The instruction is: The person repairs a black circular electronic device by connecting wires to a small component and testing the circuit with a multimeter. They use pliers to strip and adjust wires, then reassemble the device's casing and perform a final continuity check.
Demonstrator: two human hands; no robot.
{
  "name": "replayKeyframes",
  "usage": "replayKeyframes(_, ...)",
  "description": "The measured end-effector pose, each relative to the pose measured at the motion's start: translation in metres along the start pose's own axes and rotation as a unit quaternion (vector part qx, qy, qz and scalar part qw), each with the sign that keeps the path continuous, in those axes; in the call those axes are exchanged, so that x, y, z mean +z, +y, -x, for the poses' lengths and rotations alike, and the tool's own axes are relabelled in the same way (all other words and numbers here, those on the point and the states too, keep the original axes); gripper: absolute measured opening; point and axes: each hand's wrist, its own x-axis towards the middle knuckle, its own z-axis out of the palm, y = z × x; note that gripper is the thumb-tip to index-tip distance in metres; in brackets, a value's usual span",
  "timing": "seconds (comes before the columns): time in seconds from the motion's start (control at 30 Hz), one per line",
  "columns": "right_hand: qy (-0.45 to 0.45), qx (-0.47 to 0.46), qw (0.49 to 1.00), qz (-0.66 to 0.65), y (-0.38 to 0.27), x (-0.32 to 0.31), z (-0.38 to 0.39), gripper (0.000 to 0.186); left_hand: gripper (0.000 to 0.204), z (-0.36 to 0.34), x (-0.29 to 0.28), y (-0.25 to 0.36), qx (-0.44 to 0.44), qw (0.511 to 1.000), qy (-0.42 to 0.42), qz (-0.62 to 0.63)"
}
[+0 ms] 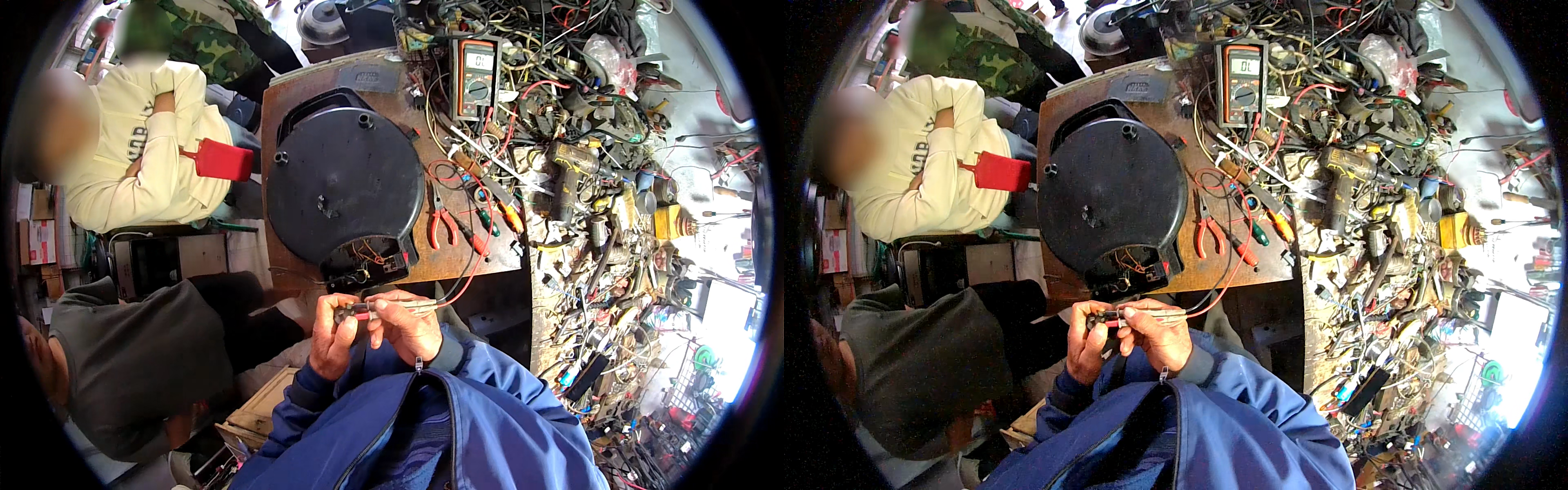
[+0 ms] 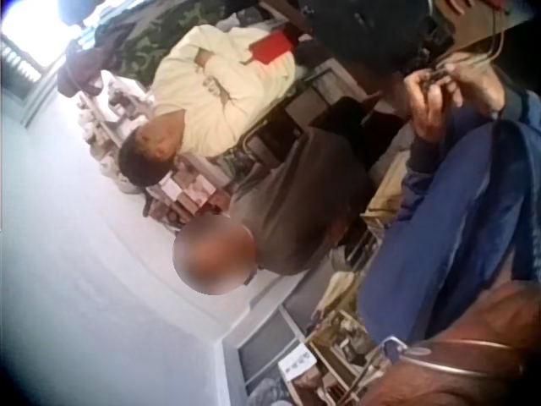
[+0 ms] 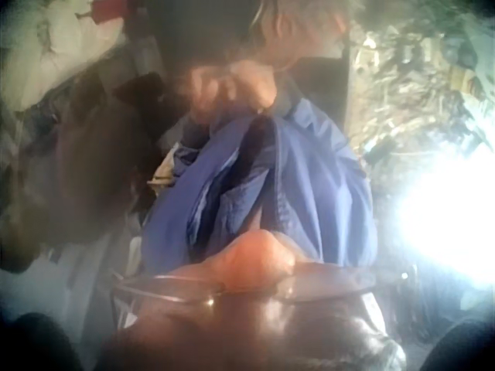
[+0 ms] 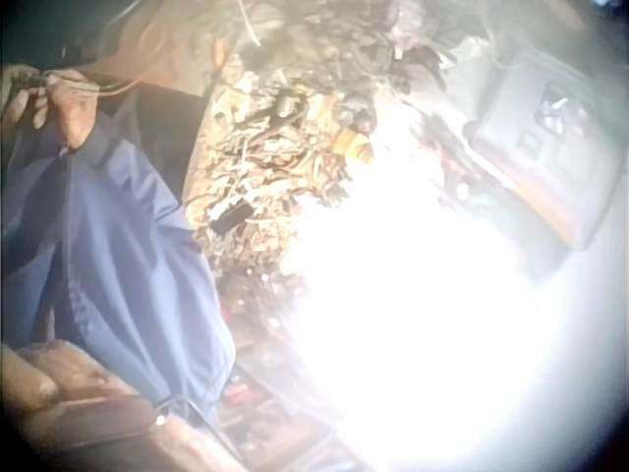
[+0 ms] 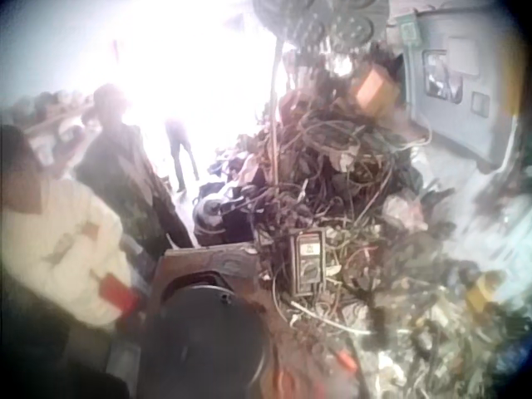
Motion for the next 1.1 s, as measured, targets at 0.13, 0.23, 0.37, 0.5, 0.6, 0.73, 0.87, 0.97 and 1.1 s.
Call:
replayKeyframes(0.13,0.013,0.041,0.999,-0.027,-0.003,-0.003,0.002,0.018,0.034,0.003,-0.001,-0.001,0.006,0.999,0.0,-0.031)
replayKeyframes(0.23,0.003,0.055,0.998,-0.037,-0.003,-0.007,0.006,0.019,0.041,0.007,-0.002,-0.012,0.051,0.999,-0.009,0.008)
replayKeyframes(0.37,0.007,0.084,0.996,-0.04,-0.003,-0.01,0.012,0.021,0.043,0.013,-0.005,-0.023,0.071,0.997,-0.001,0.002)
replayKeyframes(0.5,0.009,0.063,0.998,-0.012,0.002,-0.012,0.009,0.022,0.04,0.01,-0.005,-0.022,0.071,0.997,0.004,-0.004)
replayKeyframes(0.6,0.023,0.05,0.998,0.018,0.005,-0.012,0.01,0.022,0.038,0.01,-0.003,-0.011,0.06,0.997,-0.001,-0.041)
replayKeyframes(0.73,0.031,0.066,0.997,0.004,0.003,-0.01,0.011,0.024,0.036,0.012,-0.001,-0.011,0.06,0.998,0.013,-0.017)
replayKeyframes(0.87,0.023,0.066,0.997,-0.027,0.008,-0.014,0.009,0.024,0.041,0.013,0.0,-0.013,0.067,0.997,0.024,-0.021)
replayKeyframes(0.97,0.04,0.074,0.996,-0.036,0.003,-0.011,0.009,0.023,0.036,0.012,0.004,-0.013,0.044,0.998,0.03,0.032)
replayKeyframes(1.1,0.03,0.094,0.995,-0.033,0.0,-0.012,0.009,0.023,0.036,0.011,0.002,-0.015,0.057,0.998,0.023,0.007)
